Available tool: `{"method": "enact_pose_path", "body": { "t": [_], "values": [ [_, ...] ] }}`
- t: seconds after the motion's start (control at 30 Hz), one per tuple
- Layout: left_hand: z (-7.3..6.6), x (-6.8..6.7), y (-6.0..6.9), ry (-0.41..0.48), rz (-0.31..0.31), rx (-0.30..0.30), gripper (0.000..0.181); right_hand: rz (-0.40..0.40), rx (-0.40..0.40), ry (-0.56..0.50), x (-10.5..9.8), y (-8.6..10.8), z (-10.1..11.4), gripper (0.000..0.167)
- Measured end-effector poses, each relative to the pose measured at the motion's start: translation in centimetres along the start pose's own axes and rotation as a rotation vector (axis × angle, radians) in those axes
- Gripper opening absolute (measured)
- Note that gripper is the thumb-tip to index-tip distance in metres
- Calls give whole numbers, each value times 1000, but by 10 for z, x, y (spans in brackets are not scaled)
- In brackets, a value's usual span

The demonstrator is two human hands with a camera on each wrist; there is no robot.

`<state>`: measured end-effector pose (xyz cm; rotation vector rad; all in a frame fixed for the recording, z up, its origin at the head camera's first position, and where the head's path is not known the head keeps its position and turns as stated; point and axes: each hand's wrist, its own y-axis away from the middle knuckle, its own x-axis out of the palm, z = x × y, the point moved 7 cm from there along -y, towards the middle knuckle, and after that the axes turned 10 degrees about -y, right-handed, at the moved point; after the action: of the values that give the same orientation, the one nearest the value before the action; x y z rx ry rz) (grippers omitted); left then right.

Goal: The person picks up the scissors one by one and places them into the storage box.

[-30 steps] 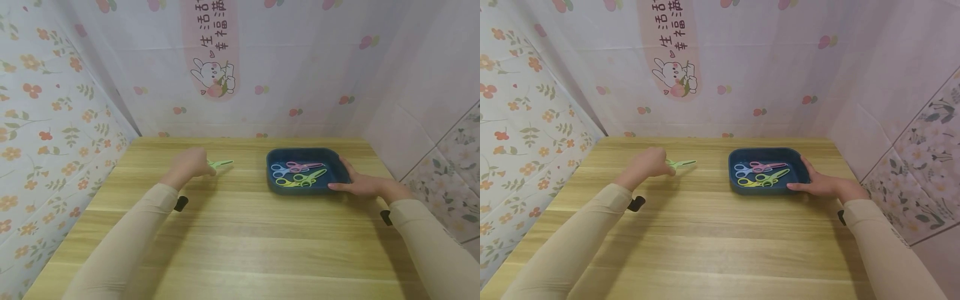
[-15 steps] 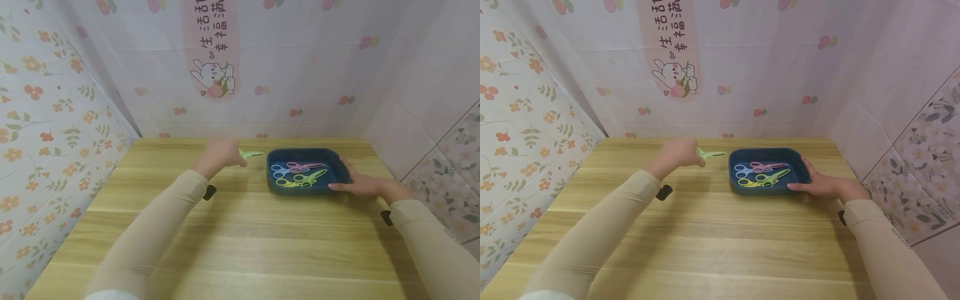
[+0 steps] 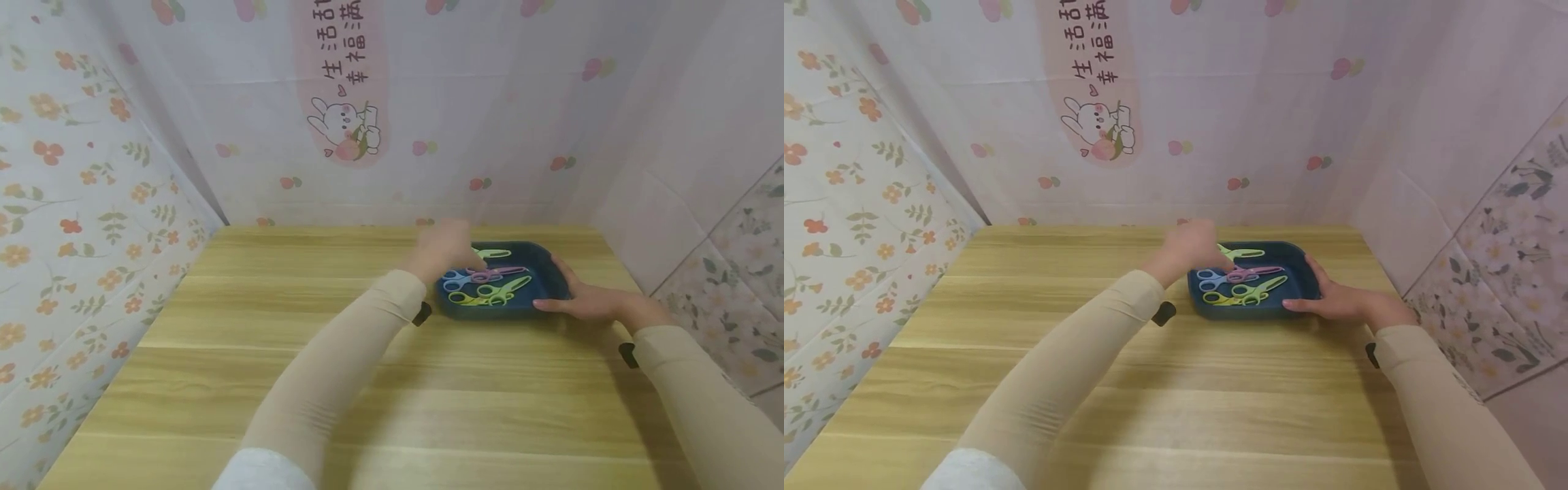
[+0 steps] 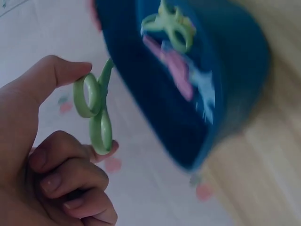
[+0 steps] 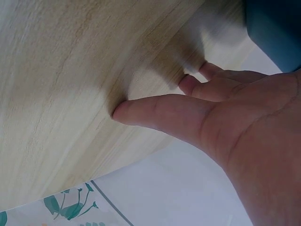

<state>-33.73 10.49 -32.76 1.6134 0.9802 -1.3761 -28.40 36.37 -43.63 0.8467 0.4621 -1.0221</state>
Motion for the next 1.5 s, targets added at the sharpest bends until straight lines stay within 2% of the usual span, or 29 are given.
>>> {"method": "enact_pose_path", "body": {
  "t": [0.2,0.3,0.5,0.67,0.83,1.1,1.27,1.5],
  "values": [
    [-42,27,-6,-71,15,0,37,8,-13,-11,-1,-1,2,124],
    [-57,37,-8,-58,14,-6,34,19,-11,-15,-1,-1,0,123],
    [-73,56,-10,-35,40,-7,35,21,-10,-14,-1,-1,-1,123],
    [-76,63,-7,-33,52,-18,44,17,-12,13,-2,0,2,124],
    [-74,64,-6,-68,65,-34,61,19,-7,12,-2,1,2,124],
    [-59,58,-9,-50,62,-26,60,22,3,19,-1,1,2,125],
    [-40,44,-8,-35,54,-22,53,11,-3,15,0,1,4,125],
    [-2,22,-3,33,39,-32,45,8,4,9,-1,1,2,125]
  ]
}}
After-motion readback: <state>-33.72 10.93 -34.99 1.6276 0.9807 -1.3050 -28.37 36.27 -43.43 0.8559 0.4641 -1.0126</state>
